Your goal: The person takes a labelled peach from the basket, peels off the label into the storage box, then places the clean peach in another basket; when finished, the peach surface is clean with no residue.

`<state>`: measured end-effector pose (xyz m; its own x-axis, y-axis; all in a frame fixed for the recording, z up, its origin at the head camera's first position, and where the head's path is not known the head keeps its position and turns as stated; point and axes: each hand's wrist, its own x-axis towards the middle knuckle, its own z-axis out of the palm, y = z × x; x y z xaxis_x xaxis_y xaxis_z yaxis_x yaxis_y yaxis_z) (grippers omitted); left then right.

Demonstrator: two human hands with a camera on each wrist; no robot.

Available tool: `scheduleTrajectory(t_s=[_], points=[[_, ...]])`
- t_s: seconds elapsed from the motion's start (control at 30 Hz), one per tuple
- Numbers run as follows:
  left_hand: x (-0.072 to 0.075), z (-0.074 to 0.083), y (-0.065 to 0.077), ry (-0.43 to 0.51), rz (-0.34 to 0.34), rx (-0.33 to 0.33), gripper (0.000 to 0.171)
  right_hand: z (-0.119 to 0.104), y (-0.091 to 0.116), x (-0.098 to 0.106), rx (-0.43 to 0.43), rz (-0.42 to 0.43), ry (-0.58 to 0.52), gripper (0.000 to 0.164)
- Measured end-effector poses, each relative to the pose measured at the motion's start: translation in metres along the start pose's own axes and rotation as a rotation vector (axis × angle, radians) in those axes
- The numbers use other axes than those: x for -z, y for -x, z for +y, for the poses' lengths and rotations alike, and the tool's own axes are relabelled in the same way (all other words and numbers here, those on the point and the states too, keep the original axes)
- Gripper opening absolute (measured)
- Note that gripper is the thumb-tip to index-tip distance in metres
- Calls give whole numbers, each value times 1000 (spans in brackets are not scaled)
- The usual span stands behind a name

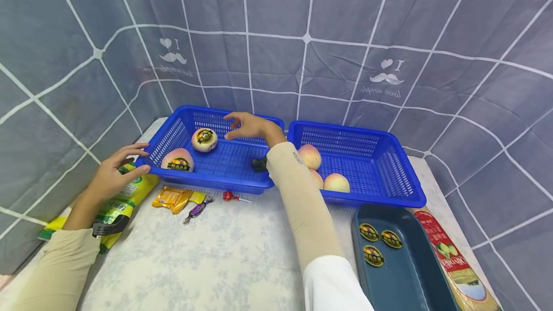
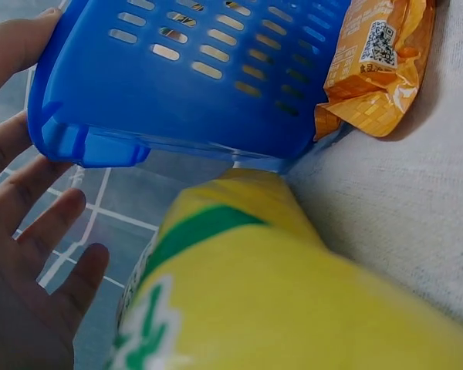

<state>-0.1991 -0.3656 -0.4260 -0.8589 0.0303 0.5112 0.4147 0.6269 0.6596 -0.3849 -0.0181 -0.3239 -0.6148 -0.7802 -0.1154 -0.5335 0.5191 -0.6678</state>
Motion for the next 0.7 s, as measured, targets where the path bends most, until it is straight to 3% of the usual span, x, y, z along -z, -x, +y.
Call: scheduleTrajectory(t_s=[0.23,0.4,0.7], points=[[-1,1,4,3,13,-6,35,-11,-35,-16,-30,-18,5,76],[0,4,4,18,12,16,30,-13,-57,-29,-4,-32,9,78],[0,4,7,19,9,45,30,-13,-82,-53,-16,-75,188,86]])
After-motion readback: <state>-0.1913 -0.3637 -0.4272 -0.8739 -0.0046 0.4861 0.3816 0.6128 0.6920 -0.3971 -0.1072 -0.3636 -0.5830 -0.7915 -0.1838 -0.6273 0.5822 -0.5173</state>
